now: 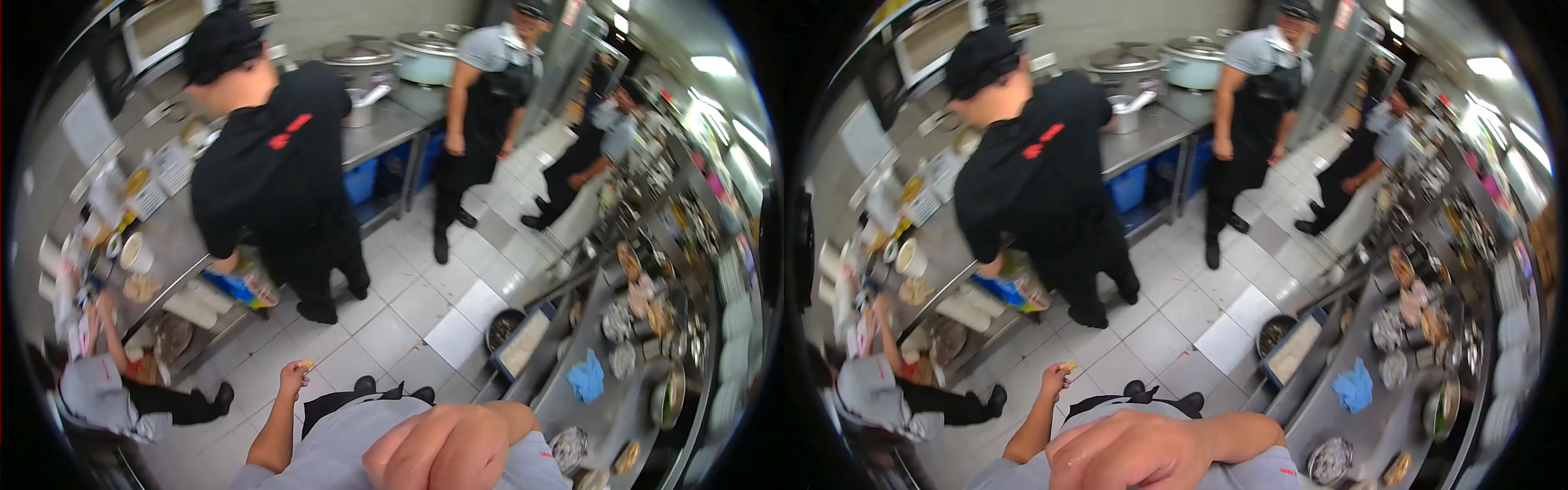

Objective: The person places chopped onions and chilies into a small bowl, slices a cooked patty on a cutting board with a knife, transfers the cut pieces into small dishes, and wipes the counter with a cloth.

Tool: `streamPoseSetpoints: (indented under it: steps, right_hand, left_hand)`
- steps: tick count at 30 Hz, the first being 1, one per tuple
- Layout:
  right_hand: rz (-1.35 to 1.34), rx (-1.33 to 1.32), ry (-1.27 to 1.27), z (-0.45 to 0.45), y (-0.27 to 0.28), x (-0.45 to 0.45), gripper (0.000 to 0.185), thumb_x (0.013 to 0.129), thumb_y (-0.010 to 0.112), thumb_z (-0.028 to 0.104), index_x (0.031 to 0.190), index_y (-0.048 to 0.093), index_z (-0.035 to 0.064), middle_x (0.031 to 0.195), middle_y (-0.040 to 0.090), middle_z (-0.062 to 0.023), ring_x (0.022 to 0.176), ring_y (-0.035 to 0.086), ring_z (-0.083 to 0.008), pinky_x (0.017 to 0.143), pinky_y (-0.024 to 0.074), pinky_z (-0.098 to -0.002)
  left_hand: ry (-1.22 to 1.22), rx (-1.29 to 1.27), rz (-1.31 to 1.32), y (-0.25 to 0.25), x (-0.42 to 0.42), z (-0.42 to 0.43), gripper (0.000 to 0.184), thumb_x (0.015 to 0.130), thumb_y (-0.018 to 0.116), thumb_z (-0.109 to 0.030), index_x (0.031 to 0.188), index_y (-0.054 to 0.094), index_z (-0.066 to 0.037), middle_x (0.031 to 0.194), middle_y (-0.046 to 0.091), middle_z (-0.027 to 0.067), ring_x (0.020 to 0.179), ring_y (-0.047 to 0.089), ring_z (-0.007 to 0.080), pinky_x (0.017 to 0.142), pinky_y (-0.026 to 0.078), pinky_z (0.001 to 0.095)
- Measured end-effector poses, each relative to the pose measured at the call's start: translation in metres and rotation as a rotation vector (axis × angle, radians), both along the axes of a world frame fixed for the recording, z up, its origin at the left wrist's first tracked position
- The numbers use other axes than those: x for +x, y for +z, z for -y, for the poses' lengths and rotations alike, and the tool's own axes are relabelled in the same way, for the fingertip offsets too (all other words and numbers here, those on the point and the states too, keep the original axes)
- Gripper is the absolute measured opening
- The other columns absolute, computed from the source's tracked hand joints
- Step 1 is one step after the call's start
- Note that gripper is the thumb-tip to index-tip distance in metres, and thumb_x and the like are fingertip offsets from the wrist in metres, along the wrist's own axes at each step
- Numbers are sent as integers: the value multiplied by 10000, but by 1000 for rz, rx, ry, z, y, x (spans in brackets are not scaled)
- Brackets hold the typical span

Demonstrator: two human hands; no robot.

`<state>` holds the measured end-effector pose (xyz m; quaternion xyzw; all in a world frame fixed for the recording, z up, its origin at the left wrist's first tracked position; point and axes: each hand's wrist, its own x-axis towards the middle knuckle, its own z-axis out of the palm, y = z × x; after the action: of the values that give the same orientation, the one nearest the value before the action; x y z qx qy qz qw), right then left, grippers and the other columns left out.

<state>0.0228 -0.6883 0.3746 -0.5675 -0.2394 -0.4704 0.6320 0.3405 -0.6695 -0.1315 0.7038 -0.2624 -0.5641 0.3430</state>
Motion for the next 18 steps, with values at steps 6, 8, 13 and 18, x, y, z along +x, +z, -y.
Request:
streamPoseSetpoints:
  steps: [6,8,13,18]
  right_hand:
    - [-261,223,77,24,-32,80,79,889,672,32,963,681,8,931,643,-115,776,589,-194,705,471,-316]
    - [-385,397,134,37,-71,101,87,885,669,15,971,677,3,926,632,-105,776,574,-167,692,465,-294]
    - [-965,531,-34,71,-224,125,35,878,681,44,890,650,31,842,618,-65,702,539,-140,617,444,-268]
    - [-1672,-156,-458,103,-429,65,228,793,789,210,858,642,49,750,624,-51,676,580,-129,607,480,-271]
  left_hand:
    - [455,-99,-87,-6,61,-97,269,895,657,-150,1132,628,-26,905,663,52,585,583,122,488,477,241]
    - [600,-103,-102,-4,69,-139,280,900,664,-160,1144,623,-29,898,661,55,594,590,122,496,480,242]
    - [909,-51,-101,-11,65,-236,255,891,659,-141,1111,638,-14,873,659,61,602,605,132,492,490,259]
    - [1094,-12,-126,-17,57,-285,250,875,664,-137,1098,645,-26,854,666,59,586,603,139,481,486,263]
